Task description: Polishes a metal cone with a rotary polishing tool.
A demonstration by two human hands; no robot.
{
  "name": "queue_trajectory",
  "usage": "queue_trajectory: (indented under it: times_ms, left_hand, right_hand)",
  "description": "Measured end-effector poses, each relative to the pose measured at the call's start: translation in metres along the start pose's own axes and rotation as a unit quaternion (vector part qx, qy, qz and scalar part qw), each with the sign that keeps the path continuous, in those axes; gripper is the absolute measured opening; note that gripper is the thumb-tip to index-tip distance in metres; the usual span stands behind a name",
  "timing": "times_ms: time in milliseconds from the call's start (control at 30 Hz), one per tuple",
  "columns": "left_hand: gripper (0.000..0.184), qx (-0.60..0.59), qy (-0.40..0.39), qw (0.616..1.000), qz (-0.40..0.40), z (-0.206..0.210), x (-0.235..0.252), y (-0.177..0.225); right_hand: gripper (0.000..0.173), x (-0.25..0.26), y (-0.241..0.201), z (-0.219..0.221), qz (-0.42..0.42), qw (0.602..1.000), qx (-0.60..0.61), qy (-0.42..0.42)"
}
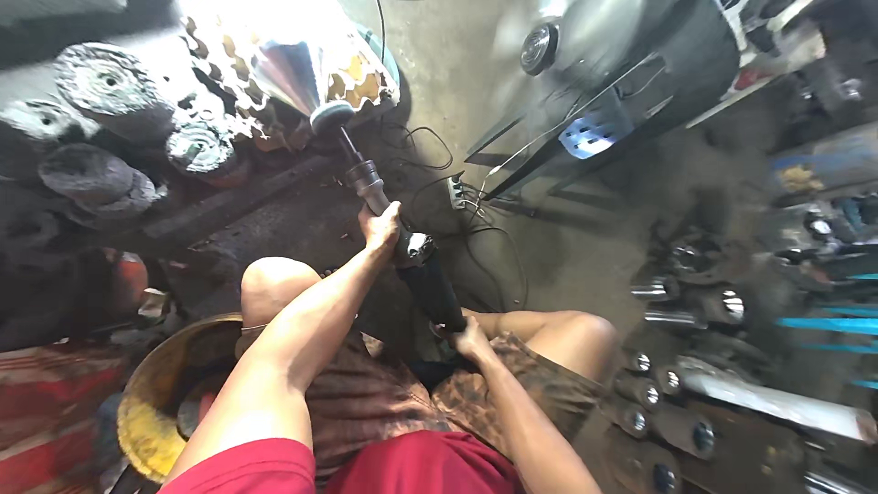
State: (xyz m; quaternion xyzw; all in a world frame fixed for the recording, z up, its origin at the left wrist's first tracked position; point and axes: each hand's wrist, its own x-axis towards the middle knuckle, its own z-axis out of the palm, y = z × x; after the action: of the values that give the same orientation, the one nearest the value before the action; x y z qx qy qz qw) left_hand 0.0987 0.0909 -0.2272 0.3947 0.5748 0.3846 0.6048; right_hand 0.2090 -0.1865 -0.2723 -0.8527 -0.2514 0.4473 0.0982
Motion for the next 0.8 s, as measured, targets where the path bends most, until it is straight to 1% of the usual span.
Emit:
queue_trajectory:
  times_ms: [200, 267, 500, 667, 800]
  left_hand:
    - [0.037, 0.022, 0.004, 0.999, -0.027, 0.008, 0.005, -0.001]
    - [0.038, 0.025, 0.005, 0.999, -0.036, 0.009, 0.004, 0.000]
    - [0.028, 0.007, 0.007, 1.000, -0.006, 0.001, 0.002, -0.001]
    - [0.022, -0.025, 0.012, 1.000, 0.000, -0.008, 0.001, -0.003]
    - [0.021, -0.050, 0.018, 0.999, -0.003, -0.015, -0.003, -0.002]
  right_hand:
    - [0.053, -0.001, -0.001, -0.002, 0.020, 1.000, 0.020, -0.003]
    - [0.055, 0.000, -0.001, -0.002, 0.022, 0.999, 0.024, -0.006]
    - [0.047, 0.001, 0.000, -0.001, -0.014, 1.000, 0.013, -0.009]
    - [0.052, -0.001, -0.006, 0.000, -0.010, 0.999, -0.034, -0.011]
    - [0.051, -0.002, -0.010, -0.001, -0.009, 0.998, -0.056, -0.013]
